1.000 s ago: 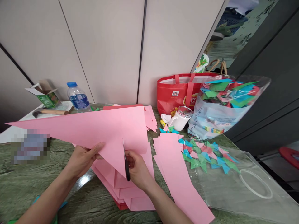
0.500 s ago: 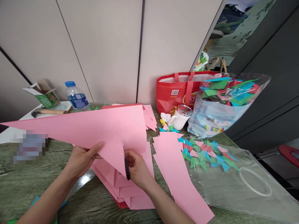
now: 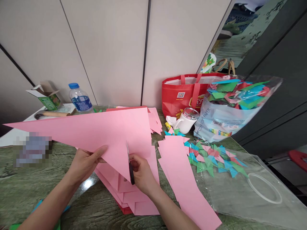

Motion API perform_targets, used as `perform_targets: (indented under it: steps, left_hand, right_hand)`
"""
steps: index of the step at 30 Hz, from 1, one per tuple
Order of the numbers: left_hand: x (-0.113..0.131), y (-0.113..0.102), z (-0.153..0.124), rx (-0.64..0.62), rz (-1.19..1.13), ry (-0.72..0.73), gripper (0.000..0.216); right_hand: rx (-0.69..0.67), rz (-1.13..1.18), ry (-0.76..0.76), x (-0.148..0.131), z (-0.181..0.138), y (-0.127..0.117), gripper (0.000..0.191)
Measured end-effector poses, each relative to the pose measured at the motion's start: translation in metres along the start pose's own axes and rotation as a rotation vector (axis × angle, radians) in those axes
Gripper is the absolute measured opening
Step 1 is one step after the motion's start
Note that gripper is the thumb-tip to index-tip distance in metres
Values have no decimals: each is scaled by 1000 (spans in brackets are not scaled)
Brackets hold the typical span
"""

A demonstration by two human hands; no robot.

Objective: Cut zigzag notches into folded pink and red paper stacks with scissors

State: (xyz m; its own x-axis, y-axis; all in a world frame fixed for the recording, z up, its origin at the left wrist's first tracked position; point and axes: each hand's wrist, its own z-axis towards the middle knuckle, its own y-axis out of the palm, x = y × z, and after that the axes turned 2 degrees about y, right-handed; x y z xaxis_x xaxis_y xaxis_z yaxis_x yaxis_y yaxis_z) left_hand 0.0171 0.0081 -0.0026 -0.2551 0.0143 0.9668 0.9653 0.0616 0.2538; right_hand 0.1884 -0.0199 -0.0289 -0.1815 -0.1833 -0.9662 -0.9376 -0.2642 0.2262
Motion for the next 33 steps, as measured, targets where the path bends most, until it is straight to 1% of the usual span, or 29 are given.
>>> perform_targets:
  steps: [7, 16, 18, 22, 24, 28, 33]
  left_hand:
    - [-1, -1, 0, 1, 14, 0, 39]
    - [-1, -1, 0, 10, -7, -5, 38]
    - [0, -1, 0, 2, -6, -4, 36]
    - [-1, 0, -1, -21, 21, -28, 36]
    - [-1, 1, -2, -38, 37, -51, 38]
    - [-2, 4, -4, -64, 37, -73, 39]
    - [-3, 3, -4, -79, 33, -78, 35]
  right_hand:
    - [15, 4, 45, -1, 0, 0, 22]
    - [8, -4, 44, 4, 0, 0, 21]
    - [12, -27, 15, 3, 0, 0, 22]
    - [6, -56, -126, 3, 2, -1, 27]
    - [11, -57, -165, 3, 2, -1, 31]
    - [25, -45, -172, 2, 3, -1, 34]
    - [34, -7, -170, 2, 3, 0, 30]
